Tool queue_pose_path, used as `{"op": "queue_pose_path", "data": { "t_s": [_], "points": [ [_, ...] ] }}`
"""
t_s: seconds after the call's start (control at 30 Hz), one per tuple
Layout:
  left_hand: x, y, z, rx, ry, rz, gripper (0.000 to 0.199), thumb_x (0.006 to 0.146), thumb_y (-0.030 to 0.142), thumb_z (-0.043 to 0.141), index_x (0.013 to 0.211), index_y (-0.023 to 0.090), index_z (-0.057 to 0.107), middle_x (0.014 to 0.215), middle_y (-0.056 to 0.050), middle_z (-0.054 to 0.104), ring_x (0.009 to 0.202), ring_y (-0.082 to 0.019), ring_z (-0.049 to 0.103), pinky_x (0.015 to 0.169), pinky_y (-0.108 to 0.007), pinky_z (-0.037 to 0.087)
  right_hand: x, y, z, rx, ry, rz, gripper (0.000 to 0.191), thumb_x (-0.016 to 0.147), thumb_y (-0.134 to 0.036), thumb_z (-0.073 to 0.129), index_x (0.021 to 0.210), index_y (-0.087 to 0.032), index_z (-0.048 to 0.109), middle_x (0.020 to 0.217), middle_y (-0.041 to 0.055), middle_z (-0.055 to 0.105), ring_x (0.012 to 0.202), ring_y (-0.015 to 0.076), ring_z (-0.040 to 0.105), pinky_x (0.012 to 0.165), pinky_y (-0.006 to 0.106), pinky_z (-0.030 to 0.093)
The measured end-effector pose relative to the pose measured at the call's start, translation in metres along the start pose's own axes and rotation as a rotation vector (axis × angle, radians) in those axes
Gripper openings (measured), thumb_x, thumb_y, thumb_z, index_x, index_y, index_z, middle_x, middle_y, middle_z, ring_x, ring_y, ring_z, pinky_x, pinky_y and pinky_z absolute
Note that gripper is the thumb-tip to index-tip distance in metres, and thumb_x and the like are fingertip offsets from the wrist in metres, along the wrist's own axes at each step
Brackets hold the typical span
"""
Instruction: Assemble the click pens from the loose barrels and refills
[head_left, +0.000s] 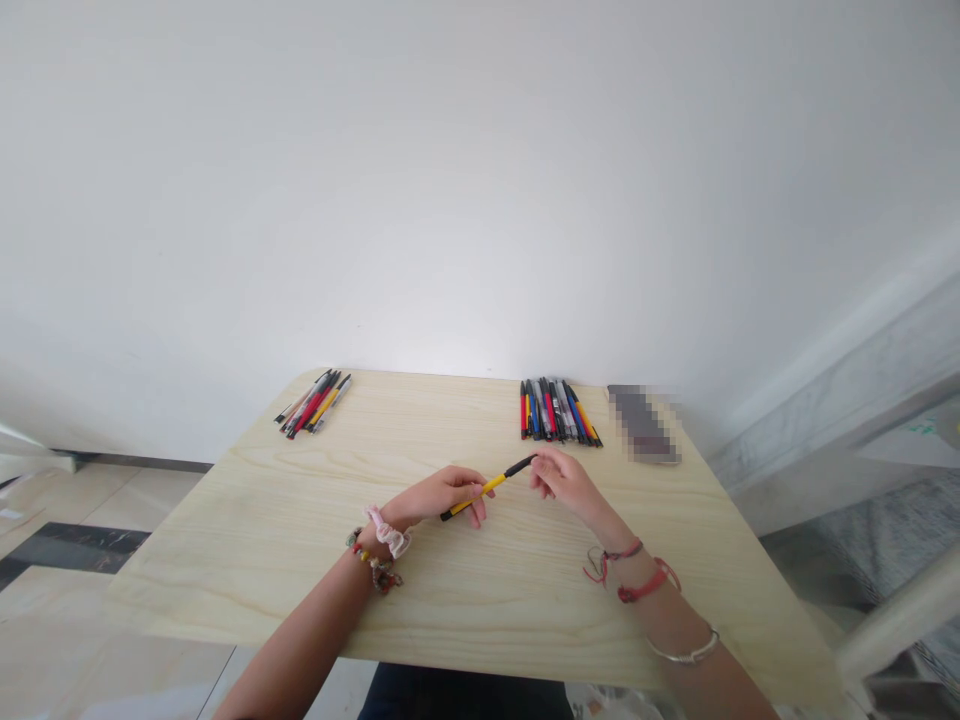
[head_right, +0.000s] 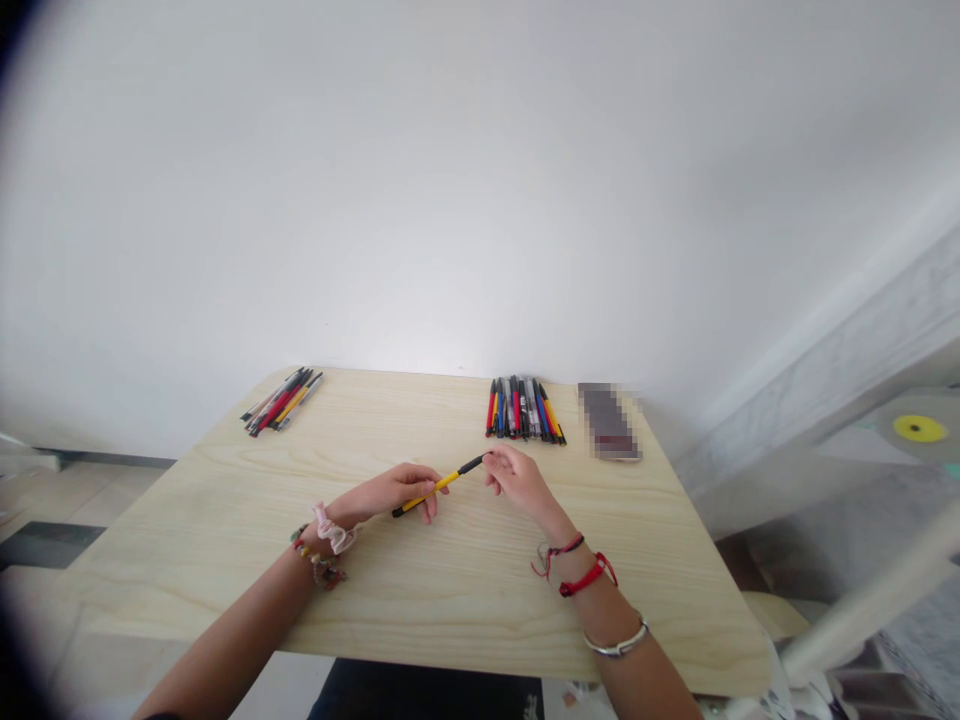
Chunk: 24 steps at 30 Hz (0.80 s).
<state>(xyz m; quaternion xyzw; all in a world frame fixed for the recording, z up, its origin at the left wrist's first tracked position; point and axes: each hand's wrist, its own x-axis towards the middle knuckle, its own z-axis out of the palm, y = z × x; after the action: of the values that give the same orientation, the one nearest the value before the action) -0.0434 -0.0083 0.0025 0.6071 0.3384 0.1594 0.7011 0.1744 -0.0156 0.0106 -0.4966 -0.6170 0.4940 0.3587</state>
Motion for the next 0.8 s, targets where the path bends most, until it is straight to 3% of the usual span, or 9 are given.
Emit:
{"op": "queue_pose_path", "data": {
  "t_s": [0.1, 0.33, 0.53, 0.6, 0.67, 0.8],
  "points": [
    [0.0002, -0.0004, 0.0002, 0.019, -0.014, 0.003, 0.034, 0.076, 0.044, 0.046, 0.085, 0.011, 0.052, 0.065, -0.002, 0.061, 0.057, -0.011, 0.057, 0.060, -0.024, 0.040, 0.0015, 0.0024, -0.0009, -0.048, 0.031, 0.008, 0.033, 0.071, -0.047, 0.048, 0.063, -0.015, 0.052, 0.050, -0.0014, 0.052, 0.041, 0.0080, 0.045, 0.039, 0.020, 0.035],
    [-0.0009, 0.0014, 0.0017, 0.051, -0.047, 0.011, 0.031, 0.076, 0.041, 0.047, 0.082, 0.012, 0.054, 0.064, -0.001, 0.061, 0.054, -0.010, 0.056, 0.056, -0.022, 0.040, 0.0007, -0.0009, 0.0001, -0.002, 0.025, 0.016, 0.031, 0.069, -0.047, 0.050, 0.062, -0.017, 0.048, 0.050, -0.0024, 0.051, 0.040, 0.0077, 0.045, 0.040, 0.021, 0.035],
    [-0.0003, 0.0005, -0.0028, 0.028, -0.049, 0.034, 0.034, 0.076, 0.044, 0.046, 0.078, 0.011, 0.054, 0.061, -0.001, 0.060, 0.049, -0.009, 0.055, 0.053, -0.022, 0.040, -0.0009, -0.0044, -0.0009, 0.085, 0.042, -0.093, 0.028, 0.059, -0.035, 0.063, 0.077, -0.017, 0.051, 0.078, 0.0028, 0.056, 0.067, 0.0125, 0.054, 0.048, 0.020, 0.040],
    [0.0002, -0.0005, -0.0034, 0.047, -0.053, 0.038, 0.034, 0.076, 0.044, 0.046, 0.079, 0.011, 0.054, 0.062, -0.001, 0.059, 0.049, -0.009, 0.055, 0.053, -0.021, 0.040, -0.0006, -0.0013, 0.0013, 0.099, 0.003, -0.030, 0.029, 0.064, -0.037, 0.059, 0.084, -0.017, 0.050, 0.072, 0.0014, 0.056, 0.055, 0.0105, 0.053, 0.041, 0.020, 0.037],
    [0.0003, -0.0014, -0.0036, 0.063, -0.056, 0.044, 0.034, 0.077, 0.043, 0.044, 0.080, 0.011, 0.054, 0.066, -0.002, 0.060, 0.051, -0.009, 0.056, 0.054, -0.022, 0.040, -0.0003, 0.0012, 0.0034, 0.080, -0.019, 0.021, 0.025, 0.066, -0.037, 0.056, 0.079, -0.016, 0.051, 0.058, -0.0019, 0.053, 0.044, 0.0084, 0.048, 0.039, 0.020, 0.035],
    [-0.0028, -0.0001, -0.0056, 0.070, -0.030, 0.072, 0.032, 0.078, 0.041, 0.045, 0.090, 0.012, 0.053, 0.075, -0.002, 0.058, 0.055, -0.010, 0.058, 0.058, -0.022, 0.041, -0.0010, -0.0024, -0.0001, 0.141, 0.052, 0.018, 0.021, 0.062, -0.032, 0.060, 0.073, -0.016, 0.053, 0.054, -0.0024, 0.054, 0.044, 0.0085, 0.048, 0.041, 0.021, 0.035]
  ]
}}
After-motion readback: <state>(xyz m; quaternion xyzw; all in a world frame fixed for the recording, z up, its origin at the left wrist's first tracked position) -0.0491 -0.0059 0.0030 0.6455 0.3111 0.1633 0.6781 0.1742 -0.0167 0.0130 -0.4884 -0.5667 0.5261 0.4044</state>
